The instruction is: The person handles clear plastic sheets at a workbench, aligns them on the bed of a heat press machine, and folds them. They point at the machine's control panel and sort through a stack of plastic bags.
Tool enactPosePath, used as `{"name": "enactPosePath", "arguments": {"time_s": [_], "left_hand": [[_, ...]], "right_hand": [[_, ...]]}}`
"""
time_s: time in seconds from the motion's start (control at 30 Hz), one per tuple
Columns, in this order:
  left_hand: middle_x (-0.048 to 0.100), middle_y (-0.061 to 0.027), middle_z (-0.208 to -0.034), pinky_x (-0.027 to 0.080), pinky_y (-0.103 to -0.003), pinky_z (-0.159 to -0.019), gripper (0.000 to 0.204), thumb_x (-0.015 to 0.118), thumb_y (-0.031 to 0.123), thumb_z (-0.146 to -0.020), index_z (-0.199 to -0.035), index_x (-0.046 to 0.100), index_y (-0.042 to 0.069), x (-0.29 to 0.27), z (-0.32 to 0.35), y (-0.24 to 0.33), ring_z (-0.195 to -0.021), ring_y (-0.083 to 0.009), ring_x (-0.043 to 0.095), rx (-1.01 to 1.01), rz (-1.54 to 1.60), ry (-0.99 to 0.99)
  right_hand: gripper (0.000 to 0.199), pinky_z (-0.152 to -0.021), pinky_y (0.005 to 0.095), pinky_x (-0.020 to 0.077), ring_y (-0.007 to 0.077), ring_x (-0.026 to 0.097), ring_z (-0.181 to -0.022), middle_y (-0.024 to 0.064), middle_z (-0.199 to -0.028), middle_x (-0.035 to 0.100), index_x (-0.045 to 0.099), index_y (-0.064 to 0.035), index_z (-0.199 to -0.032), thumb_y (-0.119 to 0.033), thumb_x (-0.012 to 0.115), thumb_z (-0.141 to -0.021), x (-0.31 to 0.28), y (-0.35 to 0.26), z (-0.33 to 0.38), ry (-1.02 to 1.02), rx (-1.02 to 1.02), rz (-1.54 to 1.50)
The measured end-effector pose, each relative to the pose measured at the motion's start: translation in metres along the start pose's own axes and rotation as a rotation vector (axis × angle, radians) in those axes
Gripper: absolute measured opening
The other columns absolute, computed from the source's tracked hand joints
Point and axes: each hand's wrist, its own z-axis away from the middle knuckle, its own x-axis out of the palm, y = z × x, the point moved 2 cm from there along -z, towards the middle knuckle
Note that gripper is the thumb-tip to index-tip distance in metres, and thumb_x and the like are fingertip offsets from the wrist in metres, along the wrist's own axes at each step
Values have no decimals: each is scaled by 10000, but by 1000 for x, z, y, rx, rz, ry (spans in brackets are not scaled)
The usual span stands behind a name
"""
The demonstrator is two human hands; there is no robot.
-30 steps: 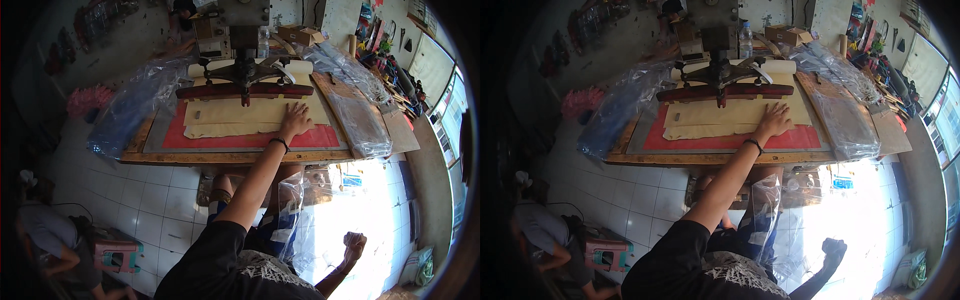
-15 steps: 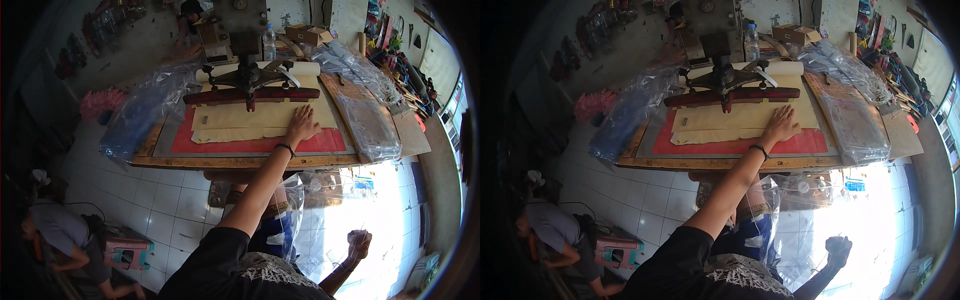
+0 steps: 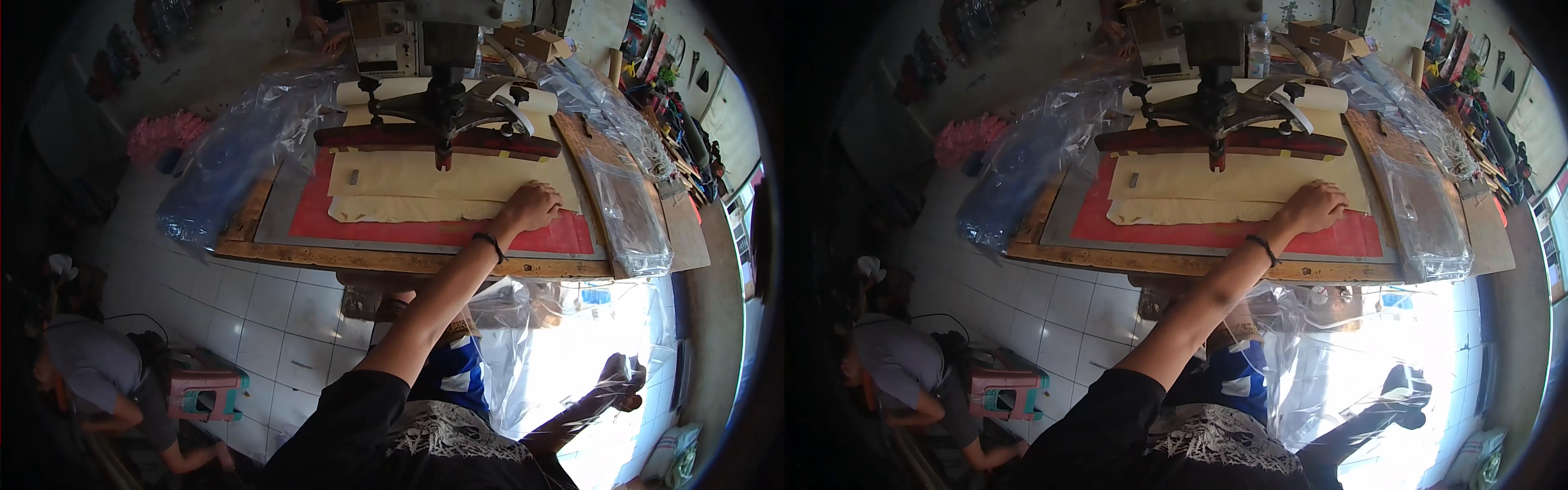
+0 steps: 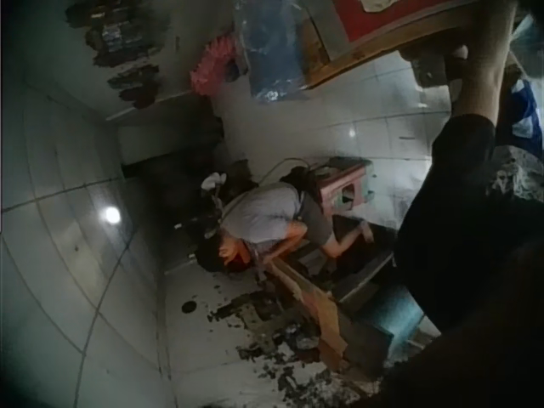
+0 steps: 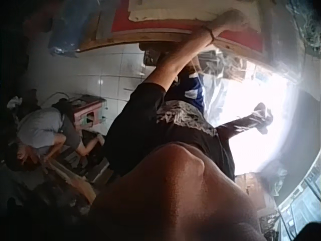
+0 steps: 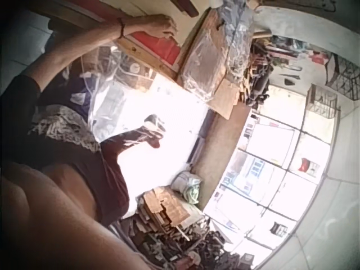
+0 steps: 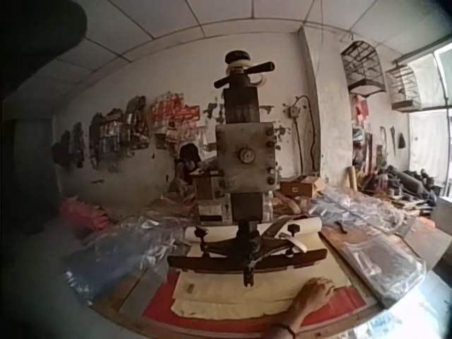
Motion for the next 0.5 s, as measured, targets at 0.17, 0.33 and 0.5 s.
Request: {"name": "enactPosePath", "arguments": {"time_s": [0.17, 0.33, 0.5], "left_hand": [[692, -153, -1075, 491, -422, -937, 344, 607, 291, -913, -1131, 663, 30, -21, 57, 37, -981, -311, 664, 4, 553, -42], [301, -171, -1549, 477, -467, -1003, 879, 272, 709, -934, -1524, 241, 58, -109, 211, 55, -1258, -316, 531, -179, 1538, 212], [420, -173, -1456, 582, -332, -715, 769, 649, 308, -934, -1530, 214, 93, -145, 293, 53, -902, -207, 658, -590, 1223, 516]], "right_hand": [[213, -820, 350, 386, 156, 440, -757, 44, -787, 482, 512, -49, -832, -144, 623, -677, -34, -23, -4, 265, -71, -203], [127, -604, 282, 379, 121, 423, -631, -10, -697, 434, 463, -89, -821, -139, 578, -843, 84, 104, -74, 617, 170, 1156], [131, -563, 236, 325, 67, 396, -587, -23, -653, 461, 485, -73, -754, -114, 590, -820, 110, 193, -106, 111, 460, 813]]}}
